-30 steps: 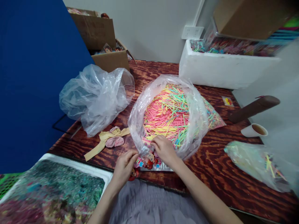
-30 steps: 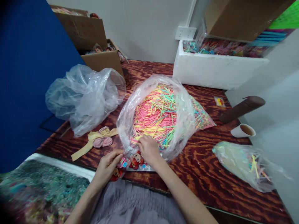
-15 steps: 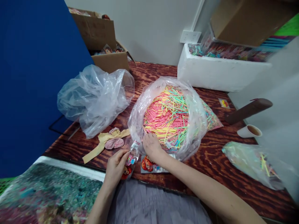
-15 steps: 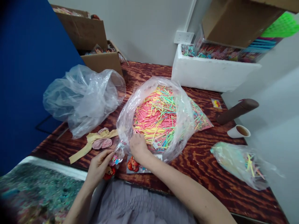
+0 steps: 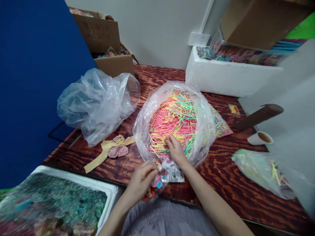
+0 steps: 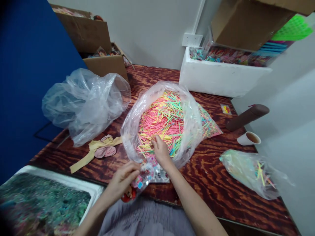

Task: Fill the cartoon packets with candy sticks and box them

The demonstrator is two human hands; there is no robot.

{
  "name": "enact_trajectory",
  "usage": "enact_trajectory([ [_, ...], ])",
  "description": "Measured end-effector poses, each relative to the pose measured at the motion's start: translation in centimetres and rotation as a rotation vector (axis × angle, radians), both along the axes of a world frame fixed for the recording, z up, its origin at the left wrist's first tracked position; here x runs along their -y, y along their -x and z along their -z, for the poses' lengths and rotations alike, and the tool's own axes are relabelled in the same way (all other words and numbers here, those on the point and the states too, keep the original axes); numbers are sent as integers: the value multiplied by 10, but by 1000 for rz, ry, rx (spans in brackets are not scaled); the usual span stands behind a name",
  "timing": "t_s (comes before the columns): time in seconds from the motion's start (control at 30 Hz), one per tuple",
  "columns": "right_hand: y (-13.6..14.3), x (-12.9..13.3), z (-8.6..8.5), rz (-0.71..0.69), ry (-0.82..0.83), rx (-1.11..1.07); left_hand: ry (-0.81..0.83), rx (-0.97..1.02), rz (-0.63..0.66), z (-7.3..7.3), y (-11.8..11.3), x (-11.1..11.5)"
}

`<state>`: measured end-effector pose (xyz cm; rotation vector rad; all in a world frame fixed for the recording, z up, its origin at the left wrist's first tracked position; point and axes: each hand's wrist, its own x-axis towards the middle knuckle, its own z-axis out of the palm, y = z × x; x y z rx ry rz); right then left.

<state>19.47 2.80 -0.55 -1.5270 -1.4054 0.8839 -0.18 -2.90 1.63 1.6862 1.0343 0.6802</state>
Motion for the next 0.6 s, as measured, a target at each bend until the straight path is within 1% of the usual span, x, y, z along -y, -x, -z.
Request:
enact_trajectory([
  [0.03, -3, -2, 2, 32, -9, -90, -17, -19, 71, 1, -11, 4],
  [0.1, -10, -5, 2, 106, -25, -217, -56, -99, 136, 7, -26, 10],
  [0.13, -15, -6, -1, 136, -29, -279, -78, -138, 158, 11, -29, 11],
  [0.23, -31, -7, -13, 157, -27, -502, -118, -217, 242, 16, -23, 5],
  [0.33, -42, 0, -27, 124, -43, -654, -94, -266, 335, 10, -9, -7],
  [0.43, -43, 12, -37, 130, -67, -682, -93, -321, 396, -1, -4, -14],
  [0.53, -36, 26, -40, 190, -121, -644, -166, -318, 354, -6, -12, -11],
  [0.6, -29, 37, -37, 224, -166, -597, -214, -313, 325, -4, -19, -5],
])
